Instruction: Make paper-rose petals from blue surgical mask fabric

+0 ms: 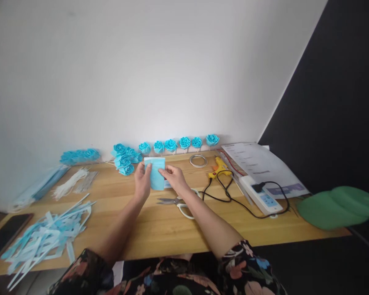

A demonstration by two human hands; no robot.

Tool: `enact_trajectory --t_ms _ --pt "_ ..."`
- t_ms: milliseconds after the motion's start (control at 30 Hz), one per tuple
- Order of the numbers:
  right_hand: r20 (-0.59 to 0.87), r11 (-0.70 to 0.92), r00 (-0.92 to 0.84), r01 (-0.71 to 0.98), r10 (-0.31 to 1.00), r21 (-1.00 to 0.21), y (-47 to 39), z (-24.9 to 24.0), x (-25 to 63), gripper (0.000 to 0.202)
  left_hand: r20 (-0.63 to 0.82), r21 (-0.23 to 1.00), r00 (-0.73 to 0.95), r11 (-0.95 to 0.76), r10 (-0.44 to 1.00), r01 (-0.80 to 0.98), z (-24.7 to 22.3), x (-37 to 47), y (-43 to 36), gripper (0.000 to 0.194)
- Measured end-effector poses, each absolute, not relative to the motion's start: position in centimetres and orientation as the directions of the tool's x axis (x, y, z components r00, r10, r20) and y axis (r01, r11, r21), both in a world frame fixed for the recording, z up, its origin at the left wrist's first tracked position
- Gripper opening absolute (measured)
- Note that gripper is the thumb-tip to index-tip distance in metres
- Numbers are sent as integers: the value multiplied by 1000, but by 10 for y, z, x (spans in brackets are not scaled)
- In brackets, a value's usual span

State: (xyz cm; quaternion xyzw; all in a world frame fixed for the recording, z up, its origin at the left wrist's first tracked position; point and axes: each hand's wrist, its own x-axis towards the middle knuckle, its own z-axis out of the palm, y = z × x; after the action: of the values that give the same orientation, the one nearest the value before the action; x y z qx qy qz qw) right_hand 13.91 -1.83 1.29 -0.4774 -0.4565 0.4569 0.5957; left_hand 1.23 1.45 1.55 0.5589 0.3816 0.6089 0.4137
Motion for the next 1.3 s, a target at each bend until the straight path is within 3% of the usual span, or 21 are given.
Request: enact_trajectory --t_ms 100,200,367,567,667,867,1100,1300 --pt "148 170 225 -80 963 -982 -17 16 144 31 338 933 -45 -341 940 -118 16 12 17 24" --pt "129 173 239 -173 962 -970 -17 22 148 32 327 934 -54 -331 943 -135 17 11 18 25" --pt "120 150 138 -230 983 -961 -17 20 149 34 284 949 29 -277 958 -150 13 14 15 28" --pt "138 183 246 -170 960 -968 -14 20 156 34 237 967 147 -220 960 -127 6 17 12 30" --pt "184 214 214 -124 959 -969 -15 26 161 32 256 966 191 -245 948 -80 6 18 10 29" --pt "302 273 186 169 935 -947 -18 29 167 27 267 959 325 -285 907 7 4 21 7 30" --pt "409 352 367 213 836 -911 -14 34 182 28 248 960 316 -276 916 48 2 21 13 29" --pt "453 375 495 253 742 -892 -11 34 199 28 177 984 276 -168 945 -55 0 18 19 33"
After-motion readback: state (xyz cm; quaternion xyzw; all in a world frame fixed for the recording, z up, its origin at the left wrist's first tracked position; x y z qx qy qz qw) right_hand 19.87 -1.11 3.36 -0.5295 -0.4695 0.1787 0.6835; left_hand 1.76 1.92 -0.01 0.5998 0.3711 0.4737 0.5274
